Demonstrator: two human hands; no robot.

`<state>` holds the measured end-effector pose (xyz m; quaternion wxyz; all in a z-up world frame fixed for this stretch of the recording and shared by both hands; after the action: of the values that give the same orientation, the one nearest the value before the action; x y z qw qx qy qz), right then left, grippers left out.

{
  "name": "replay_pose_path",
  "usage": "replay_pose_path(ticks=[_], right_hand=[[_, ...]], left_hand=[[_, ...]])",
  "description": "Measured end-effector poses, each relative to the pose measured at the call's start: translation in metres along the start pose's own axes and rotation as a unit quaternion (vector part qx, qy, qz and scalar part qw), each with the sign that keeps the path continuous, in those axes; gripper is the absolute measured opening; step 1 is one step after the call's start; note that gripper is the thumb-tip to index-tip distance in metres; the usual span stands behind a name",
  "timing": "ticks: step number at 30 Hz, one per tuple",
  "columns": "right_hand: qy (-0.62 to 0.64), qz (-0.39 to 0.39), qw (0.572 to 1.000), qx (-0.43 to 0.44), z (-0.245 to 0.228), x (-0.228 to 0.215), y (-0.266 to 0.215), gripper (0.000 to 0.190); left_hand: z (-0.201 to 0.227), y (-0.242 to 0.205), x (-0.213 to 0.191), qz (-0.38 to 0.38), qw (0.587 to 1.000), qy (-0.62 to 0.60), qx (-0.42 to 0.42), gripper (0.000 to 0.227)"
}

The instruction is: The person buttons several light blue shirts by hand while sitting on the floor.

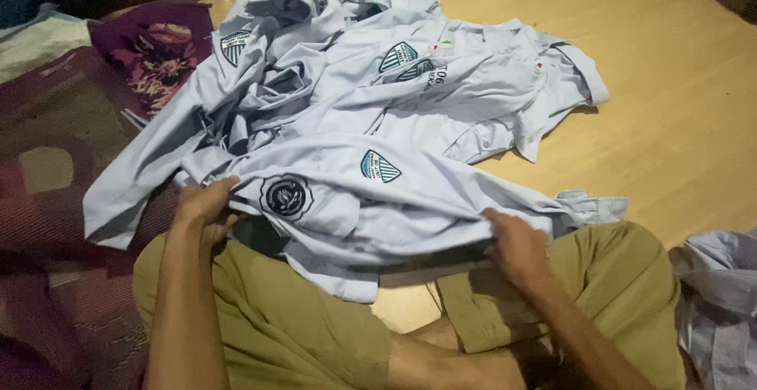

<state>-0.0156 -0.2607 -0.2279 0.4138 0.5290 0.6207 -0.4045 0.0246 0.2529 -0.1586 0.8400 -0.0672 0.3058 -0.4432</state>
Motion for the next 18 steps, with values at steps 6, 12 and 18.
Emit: replay_pose_path(ticks=[6,12,18], right_hand=[[-0.028,0.176,0.983,0.047,0.033,-0.047,0.047,0.062],[-0.067,0.149,0.983,0.083,-0.058,-0.048,0.024,0.072],[0.23,-0.041,0.968,-0.098,-0.163,0.004,-0.018,0.03]], left_hand=[[0.02,0.007,0.046,0.02,0.997,-0.051,0.062,0.053],[0.05,0.03,0.085,-0.05,0.756,-0.652,-0.027,0.065],[0.054,0.046,0.085,-0.065,0.714,-0.697,-0.027,0.059]])
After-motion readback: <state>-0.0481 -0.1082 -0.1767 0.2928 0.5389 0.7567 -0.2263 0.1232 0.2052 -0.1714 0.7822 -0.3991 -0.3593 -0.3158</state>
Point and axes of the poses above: each hand's wrist, its own y-axis towards the middle knuckle, its own x-axis out of the palm, z = x × y, the point moved 1 cm from there along y, towards the middle knuckle, and after that the axes turned 3 degrees about -x, right-handed, at the moved point
